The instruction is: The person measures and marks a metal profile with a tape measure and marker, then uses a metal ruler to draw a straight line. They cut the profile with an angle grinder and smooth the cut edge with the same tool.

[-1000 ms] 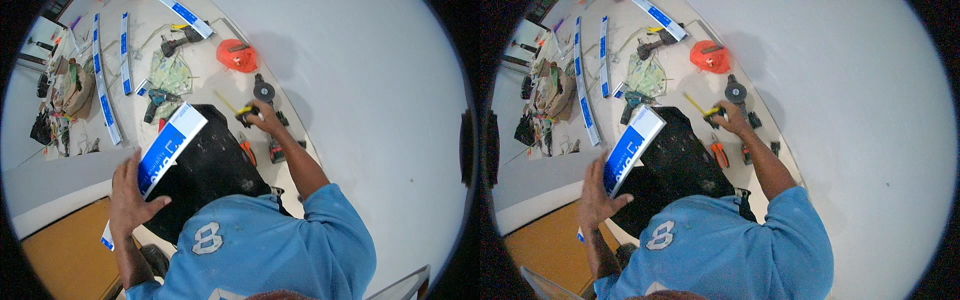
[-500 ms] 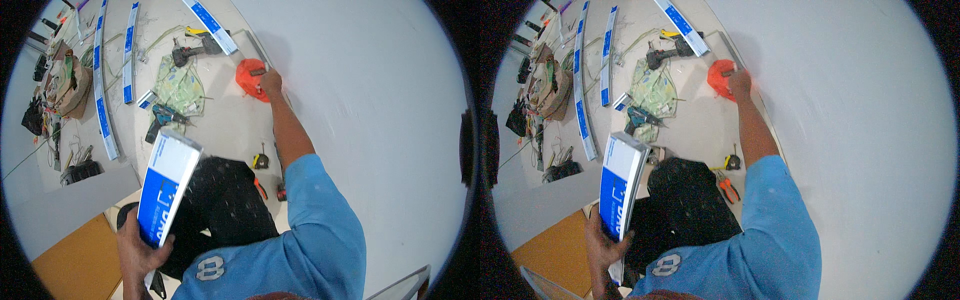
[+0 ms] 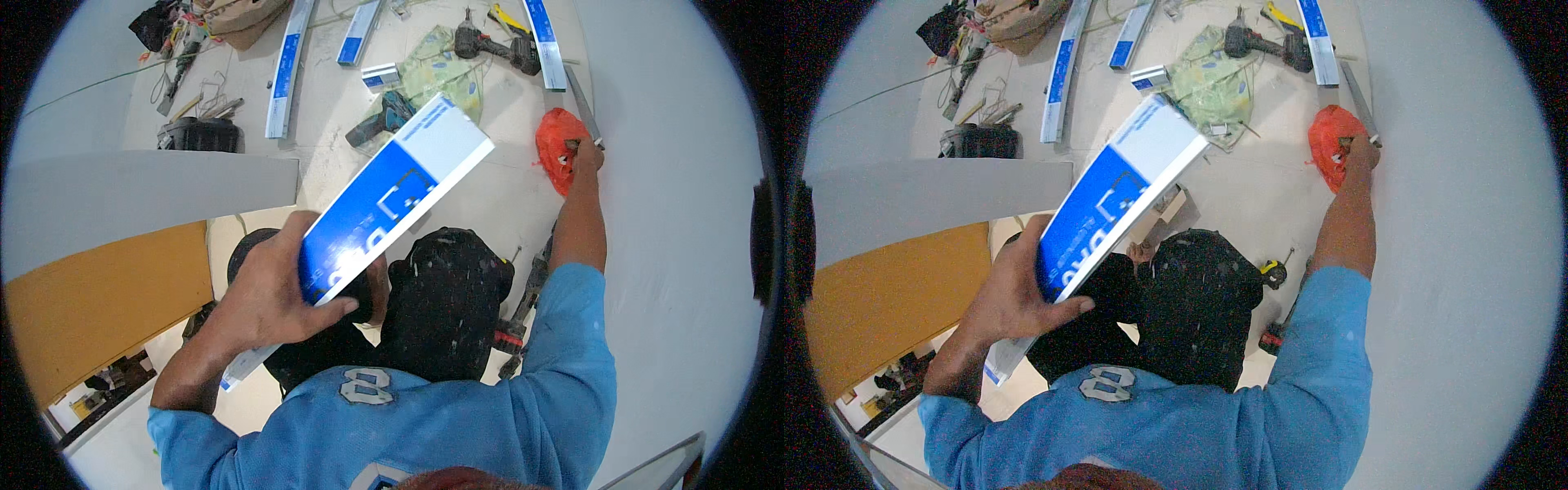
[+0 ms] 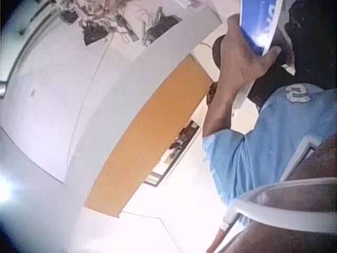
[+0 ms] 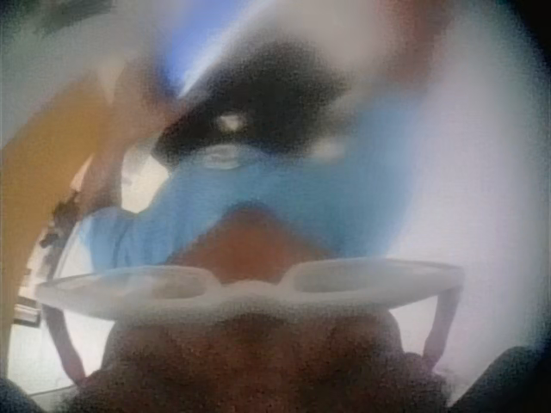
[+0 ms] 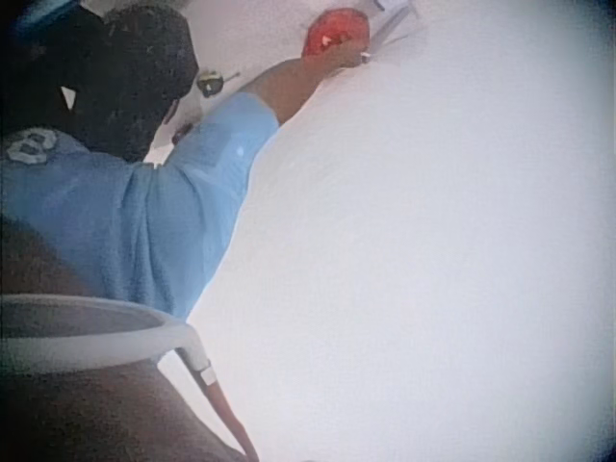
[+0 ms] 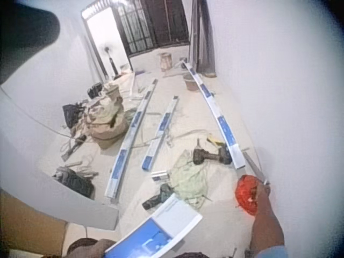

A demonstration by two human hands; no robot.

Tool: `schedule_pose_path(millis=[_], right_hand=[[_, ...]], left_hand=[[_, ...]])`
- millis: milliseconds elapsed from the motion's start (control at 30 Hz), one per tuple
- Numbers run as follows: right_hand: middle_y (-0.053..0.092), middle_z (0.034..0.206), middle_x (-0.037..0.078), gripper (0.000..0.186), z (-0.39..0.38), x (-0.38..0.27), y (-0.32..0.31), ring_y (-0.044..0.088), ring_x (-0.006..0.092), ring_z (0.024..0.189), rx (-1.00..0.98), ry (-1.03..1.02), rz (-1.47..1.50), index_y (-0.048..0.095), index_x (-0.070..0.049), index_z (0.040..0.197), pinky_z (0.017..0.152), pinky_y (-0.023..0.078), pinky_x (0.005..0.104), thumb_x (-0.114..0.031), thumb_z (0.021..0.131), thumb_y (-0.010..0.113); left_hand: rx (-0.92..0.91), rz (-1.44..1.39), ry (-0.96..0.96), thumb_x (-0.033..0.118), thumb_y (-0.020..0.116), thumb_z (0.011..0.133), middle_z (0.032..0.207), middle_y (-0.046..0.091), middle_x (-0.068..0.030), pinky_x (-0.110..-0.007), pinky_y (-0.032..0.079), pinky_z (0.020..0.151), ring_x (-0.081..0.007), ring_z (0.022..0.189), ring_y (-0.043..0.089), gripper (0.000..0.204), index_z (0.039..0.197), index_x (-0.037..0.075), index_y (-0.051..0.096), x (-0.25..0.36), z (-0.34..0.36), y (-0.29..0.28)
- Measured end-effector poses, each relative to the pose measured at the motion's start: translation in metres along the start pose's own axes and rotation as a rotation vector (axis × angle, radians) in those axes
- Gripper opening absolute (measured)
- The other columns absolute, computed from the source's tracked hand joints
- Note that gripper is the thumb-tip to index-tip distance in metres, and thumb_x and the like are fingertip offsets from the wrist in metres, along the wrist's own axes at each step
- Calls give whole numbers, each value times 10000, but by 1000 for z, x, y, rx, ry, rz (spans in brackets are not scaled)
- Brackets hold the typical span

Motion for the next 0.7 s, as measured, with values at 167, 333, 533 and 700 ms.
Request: schedule_pose_path(millis=[167, 333, 533, 700], right_hand=[[832, 969, 180, 356, -88, -29, -43, 795, 333, 824, 1, -501, -211, 673, 83, 1156, 886, 618, 476, -224, 979, 635], [817, 975, 184, 248, -266, -52, -156, 741, 322, 717, 75, -627, 144, 689, 58, 1090, 774, 610, 400, -165, 1007, 620], [802, 955, 209, 160, -539, -67, -267, 693, 192, 581, -279, -304, 640, 669, 54, 1084, 408, 422, 257, -76, 990, 667], [783, 953, 257, 233, -639, -52, -238, 817, 283, 700, -695, -60, 379, 645, 96, 1158, 381, 419, 234, -63, 1002, 713]], left_hand=[[37, -47, 127, 287, 906, 853, 1263, 699, -305, -526, 599, 1037, -449, 1171, 748, 825, 1488, -8, 470, 16, -12, 27], [96, 122, 266, 262, 883, 818, 1287, 546, -291, -545, 518, 1065, -480, 1241, 613, 822, 1473, -29, 480, 29, -33, 54], [333, 344, 545, 278, 859, 801, 1219, 538, -272, -543, 523, 1025, -473, 1166, 596, 828, 1473, -51, 505, 38, -35, 93], [397, 148, 610, 254, 826, 807, 1264, 569, -266, -522, 542, 992, -428, 1115, 619, 785, 1469, -60, 546, 47, -45, 99]])
Point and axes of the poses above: each hand's wrist, its own z-axis towards the middle knuckle, its own y-axis out of the palm, x = y × z, the point moved 3 cm from there along z, towards the middle knuckle
